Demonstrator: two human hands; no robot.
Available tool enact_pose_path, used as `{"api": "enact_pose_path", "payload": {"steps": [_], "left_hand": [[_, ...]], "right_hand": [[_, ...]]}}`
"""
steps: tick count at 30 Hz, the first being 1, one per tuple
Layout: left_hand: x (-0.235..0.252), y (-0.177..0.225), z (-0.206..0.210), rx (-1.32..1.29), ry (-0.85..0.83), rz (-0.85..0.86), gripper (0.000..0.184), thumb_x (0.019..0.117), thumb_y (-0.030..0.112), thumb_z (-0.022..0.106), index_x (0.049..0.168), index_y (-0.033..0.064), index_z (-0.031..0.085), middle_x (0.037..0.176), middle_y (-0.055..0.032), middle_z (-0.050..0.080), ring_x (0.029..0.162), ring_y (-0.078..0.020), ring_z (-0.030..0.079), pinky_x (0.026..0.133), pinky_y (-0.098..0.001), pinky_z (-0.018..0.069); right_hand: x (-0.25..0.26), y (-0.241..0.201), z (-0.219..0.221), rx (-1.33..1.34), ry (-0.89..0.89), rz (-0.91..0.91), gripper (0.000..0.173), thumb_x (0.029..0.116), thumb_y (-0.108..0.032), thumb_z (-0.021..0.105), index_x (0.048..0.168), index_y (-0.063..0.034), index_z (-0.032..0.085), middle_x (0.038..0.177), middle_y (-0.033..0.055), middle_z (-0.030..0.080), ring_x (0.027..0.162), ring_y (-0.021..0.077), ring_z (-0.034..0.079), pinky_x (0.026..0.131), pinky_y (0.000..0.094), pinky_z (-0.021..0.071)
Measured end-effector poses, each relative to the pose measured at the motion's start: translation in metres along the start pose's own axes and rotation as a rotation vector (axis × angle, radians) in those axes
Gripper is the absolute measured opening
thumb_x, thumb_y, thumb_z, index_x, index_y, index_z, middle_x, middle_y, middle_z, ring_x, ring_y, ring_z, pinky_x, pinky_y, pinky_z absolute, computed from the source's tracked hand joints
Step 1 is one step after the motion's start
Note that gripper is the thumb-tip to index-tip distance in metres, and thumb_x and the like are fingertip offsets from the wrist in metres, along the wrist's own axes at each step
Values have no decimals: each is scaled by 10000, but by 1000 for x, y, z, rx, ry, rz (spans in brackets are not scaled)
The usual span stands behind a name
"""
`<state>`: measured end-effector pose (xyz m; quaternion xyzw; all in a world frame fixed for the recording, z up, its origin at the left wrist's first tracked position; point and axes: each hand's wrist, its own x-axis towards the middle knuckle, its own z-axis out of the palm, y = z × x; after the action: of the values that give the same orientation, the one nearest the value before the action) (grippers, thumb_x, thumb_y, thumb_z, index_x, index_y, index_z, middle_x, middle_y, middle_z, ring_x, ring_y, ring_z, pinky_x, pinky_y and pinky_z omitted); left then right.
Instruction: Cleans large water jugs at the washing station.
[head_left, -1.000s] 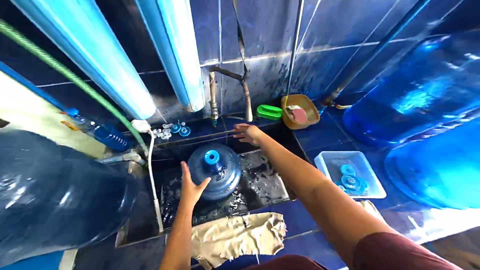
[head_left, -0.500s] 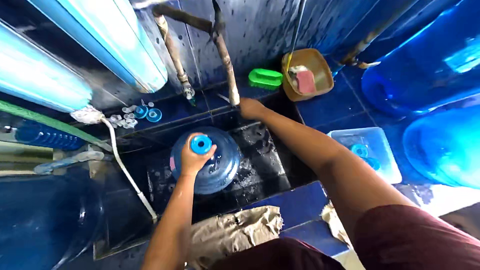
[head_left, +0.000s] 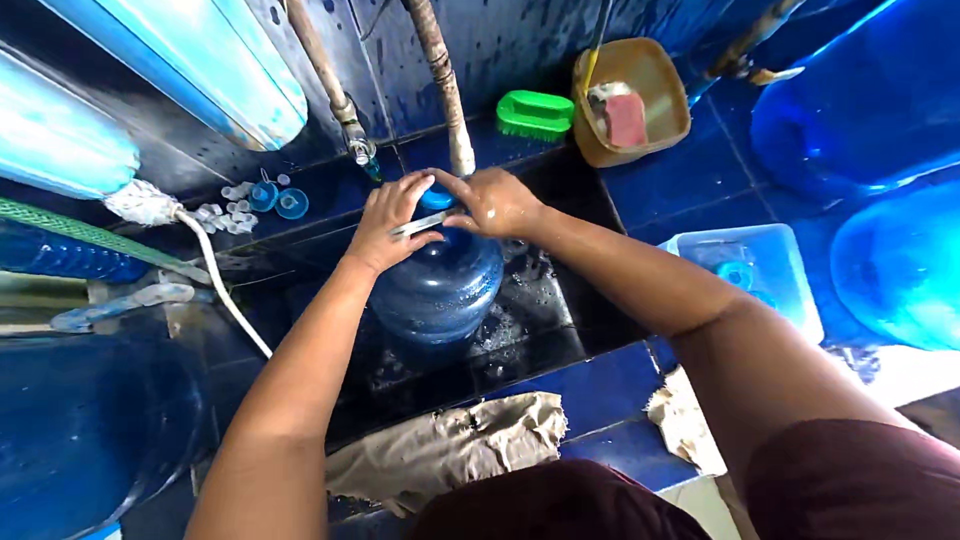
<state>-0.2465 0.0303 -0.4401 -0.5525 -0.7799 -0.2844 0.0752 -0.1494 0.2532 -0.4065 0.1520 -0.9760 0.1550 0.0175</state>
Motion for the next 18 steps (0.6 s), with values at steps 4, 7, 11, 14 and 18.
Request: {"api": "enact_pose_path", "payload": {"steps": [4,7,11,14,18], "left_hand": [[18,-6,13,52,95,96,551,997,451,598,1347,25,610,1368,-200,630,1196,-390,617,989,-563,440],[26,-8,23,58,145,74,518,989,487,584,1201,21,664,1235,-200,691,1128,-383,649,949,-571,437],[41,17,31,-84,269,-204,432,1071,302,435,1057,-54,679,1047,-235,703,1043,-375,661,977,-548,429],[59,45,43,-507,437,-672,521,1129,219,255,1287,-166,570,1269,-304,625,1251,-278,594,1118,-374,419],[48,67,44,-1241,399,-894,605,1128,414,139,1320,-16,520,1070,-132,708,877,-189,704,801,-358,593]], "right_hand": [[2,18,7,-76,99,-49,656,1050,-528,443,1471,-28,510,933,245,713,910,469,701,819,613,549],[5,27,12,-86,141,-70,653,1046,-526,447,1466,-32,526,903,234,718,849,456,711,747,602,562],[11,16,-9,55,103,52,542,1075,-458,430,1242,10,644,870,231,709,848,440,716,759,617,554],[38,19,-33,349,-35,171,448,1106,-350,409,1154,23,654,1052,221,693,1037,369,675,935,576,499],[63,59,-26,380,116,346,513,1105,-416,395,1518,-124,479,1354,188,645,1266,344,617,1082,572,461]]}}
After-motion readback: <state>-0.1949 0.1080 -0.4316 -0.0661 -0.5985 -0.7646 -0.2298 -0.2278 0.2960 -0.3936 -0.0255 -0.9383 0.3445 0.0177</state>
